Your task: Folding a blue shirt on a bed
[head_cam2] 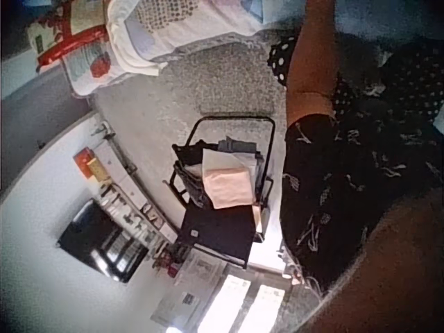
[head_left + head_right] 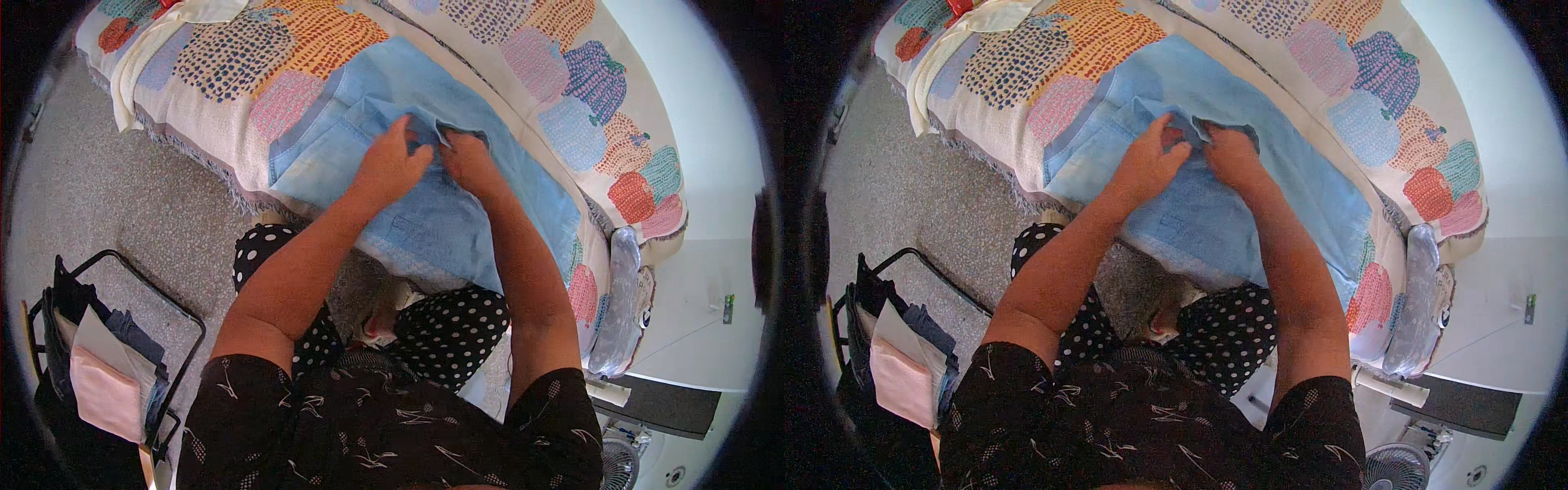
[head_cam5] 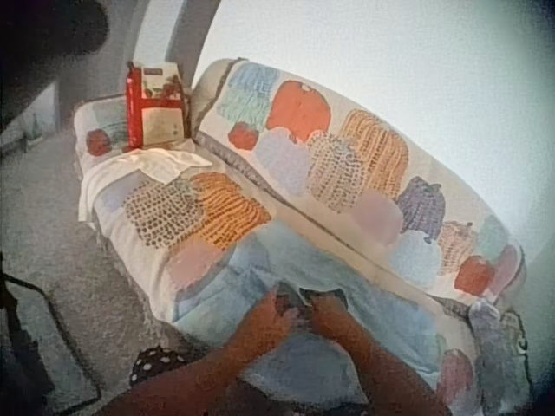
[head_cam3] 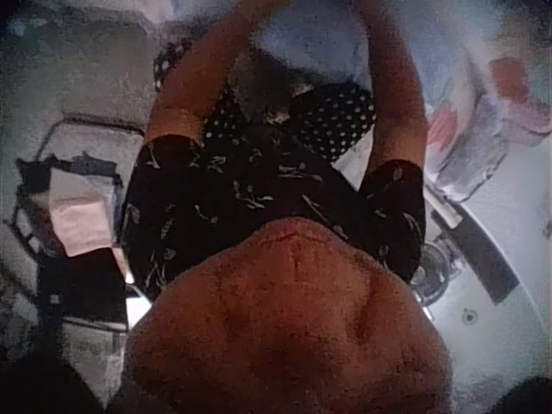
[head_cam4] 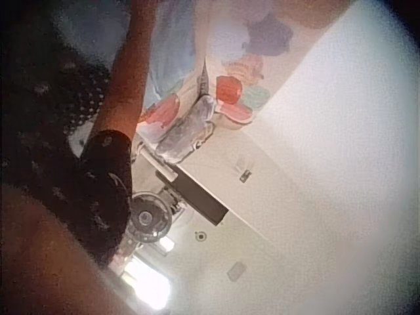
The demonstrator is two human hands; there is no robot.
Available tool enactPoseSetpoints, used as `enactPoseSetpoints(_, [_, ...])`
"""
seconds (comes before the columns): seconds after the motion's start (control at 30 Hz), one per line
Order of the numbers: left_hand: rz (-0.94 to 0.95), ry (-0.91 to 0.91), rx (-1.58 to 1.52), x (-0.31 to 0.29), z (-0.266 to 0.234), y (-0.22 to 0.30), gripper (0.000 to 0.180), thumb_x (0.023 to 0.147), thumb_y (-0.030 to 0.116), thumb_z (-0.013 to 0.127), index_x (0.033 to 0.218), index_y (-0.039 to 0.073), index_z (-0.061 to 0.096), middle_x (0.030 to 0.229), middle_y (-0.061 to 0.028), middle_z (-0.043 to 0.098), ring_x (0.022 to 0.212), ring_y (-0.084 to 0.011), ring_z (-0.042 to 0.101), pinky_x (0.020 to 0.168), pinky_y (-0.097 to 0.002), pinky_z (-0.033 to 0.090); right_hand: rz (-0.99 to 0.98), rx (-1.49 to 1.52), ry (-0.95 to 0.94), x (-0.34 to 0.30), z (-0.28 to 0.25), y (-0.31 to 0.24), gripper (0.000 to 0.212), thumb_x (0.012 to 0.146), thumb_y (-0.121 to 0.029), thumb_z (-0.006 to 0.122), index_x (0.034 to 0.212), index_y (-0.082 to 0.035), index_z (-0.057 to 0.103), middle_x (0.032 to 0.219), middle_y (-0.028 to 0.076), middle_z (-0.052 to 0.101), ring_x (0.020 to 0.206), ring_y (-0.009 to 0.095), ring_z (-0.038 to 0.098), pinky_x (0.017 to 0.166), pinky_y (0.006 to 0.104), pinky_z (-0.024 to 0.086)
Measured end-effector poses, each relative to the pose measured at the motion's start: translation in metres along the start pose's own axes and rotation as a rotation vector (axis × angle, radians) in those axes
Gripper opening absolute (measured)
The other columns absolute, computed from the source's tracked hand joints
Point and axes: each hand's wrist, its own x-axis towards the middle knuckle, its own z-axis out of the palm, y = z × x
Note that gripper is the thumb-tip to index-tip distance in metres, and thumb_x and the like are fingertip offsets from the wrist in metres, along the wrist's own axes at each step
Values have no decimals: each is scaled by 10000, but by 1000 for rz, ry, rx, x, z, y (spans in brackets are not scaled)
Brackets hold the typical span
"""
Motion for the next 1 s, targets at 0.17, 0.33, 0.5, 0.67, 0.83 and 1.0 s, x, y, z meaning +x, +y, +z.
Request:
enactPoseSetpoints(0.17, [91, -22, 1004, -12, -30, -6, 678, 763, 364, 629, 1311, 50, 382, 1375, -150, 341, 1286, -338, 278, 1002, -569, 223, 390, 372, 120, 5, -25, 8, 256, 777, -128, 504, 964, 35, 565, 923, 154, 608, 802, 287, 591, 717, 372, 463])
enactPoseSetpoints(0.33, [84, -224, 1185, -21, -48, -25, 712, 753, 410, 636, 1326, 76, 377, 1454, -93, 216, 1348, -337, 142, 1000, -647, 141, 263, 1065, 211, 25, -27, 61, 243, 758, -178, 550, 888, 27, 558, 828, 158, 565, 784, 255, 551, 739, 374, 425])
enactPoseSetpoints(0.5, [137, -152, 1125, -29, -43, -23, 675, 745, 400, 640, 1289, 65, 423, 1461, -87, 182, 1356, -335, 116, 978, -668, 172, 539, 1170, 192, 40, -31, 89, 118, 742, -133, 556, 808, -36, 557, 784, 81, 540, 773, 226, 544, 705, 380, 439])
enactPoseSetpoints(0.67, [107, -128, 1211, -32, -46, -21, 568, 712, 329, 665, 1170, 31, 509, 1380, -120, 309, 1323, -327, 210, 953, -644, 251, 375, 1374, -2, 35, -41, 83, 293, 744, -140, 556, 997, 6, 545, 944, 113, 581, 842, 233, 585, 770, 364, 492])
enactPoseSetpoints(0.83, [216, -143, 1259, -27, -40, -27, 455, 710, 241, 649, 1098, 27, 548, 1267, -150, 430, 1250, -316, 347, 934, -617, 300, 447, 1262, -169, 15, -51, 41, 488, 760, -289, 645, 1102, 37, 523, 1038, 135, 577, 921, 270, 566, 834, 425, 450])
enactPoseSetpoints(1.0, [182, -174, 1198, -27, -37, -26, 401, 751, 192, 597, 1118, 40, 547, 1242, -189, 441, 1237, -323, 371, 938, -615, 297, 523, 1031, -296, 33, -25, 44, 681, 769, -398, 630, 1269, 24, 440, 1178, 166, 529, 991, 265, 542, 856, 409, 436])
